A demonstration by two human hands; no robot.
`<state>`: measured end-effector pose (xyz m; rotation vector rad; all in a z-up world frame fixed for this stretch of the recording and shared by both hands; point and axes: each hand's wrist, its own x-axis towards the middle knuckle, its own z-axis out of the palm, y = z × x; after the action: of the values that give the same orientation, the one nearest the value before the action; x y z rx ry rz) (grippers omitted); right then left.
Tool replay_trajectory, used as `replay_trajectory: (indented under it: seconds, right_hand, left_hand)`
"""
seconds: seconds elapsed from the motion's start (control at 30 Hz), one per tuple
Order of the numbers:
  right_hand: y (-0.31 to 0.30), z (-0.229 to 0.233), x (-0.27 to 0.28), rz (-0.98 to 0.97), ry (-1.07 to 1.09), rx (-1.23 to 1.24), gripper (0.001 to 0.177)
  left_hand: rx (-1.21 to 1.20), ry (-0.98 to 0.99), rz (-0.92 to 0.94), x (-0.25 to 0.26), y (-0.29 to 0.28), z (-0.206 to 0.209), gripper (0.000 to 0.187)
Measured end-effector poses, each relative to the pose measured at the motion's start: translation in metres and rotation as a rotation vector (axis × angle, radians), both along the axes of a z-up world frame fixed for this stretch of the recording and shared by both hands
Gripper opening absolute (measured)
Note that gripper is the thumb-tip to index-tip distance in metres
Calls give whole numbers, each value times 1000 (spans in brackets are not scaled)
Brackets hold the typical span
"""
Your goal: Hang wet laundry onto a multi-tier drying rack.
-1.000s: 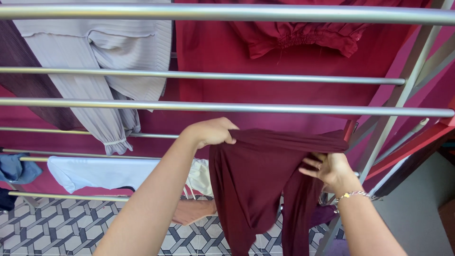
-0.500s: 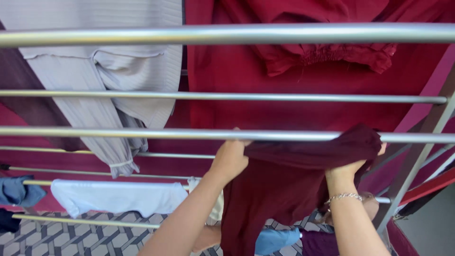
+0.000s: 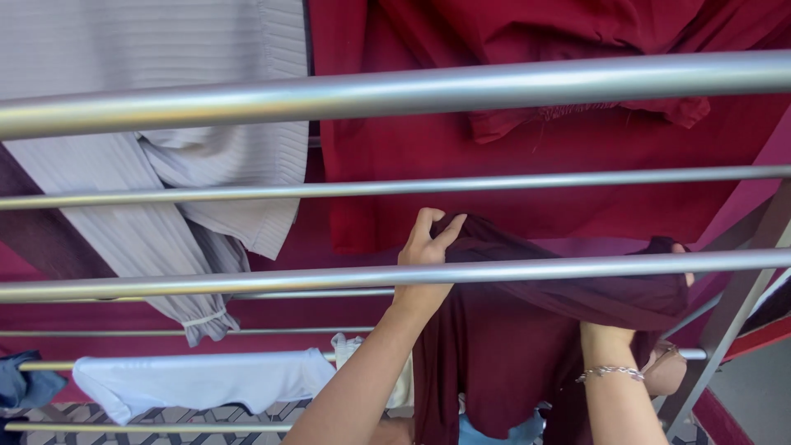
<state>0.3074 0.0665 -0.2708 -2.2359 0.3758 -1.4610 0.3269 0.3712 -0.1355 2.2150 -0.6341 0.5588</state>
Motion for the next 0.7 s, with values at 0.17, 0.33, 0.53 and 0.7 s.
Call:
replay_trajectory:
  seconds: [0.17,0.33,0.53,0.7]
  right_hand:
    - [45,57,-1,223,-482,317,56]
    - [56,104,26,309,-585,295,46]
    - [21,133,77,377,-692,327,29]
    - [0,160,106,217,-730,22,21]
  left_hand:
    - [-42,-48,57,12,1,14,77]
    - [-142,-265,139,42,4,-2,72]
    - [-299,-404,215,40,-3,25,41]
    - [-298,-571,218,53,-28,33,36]
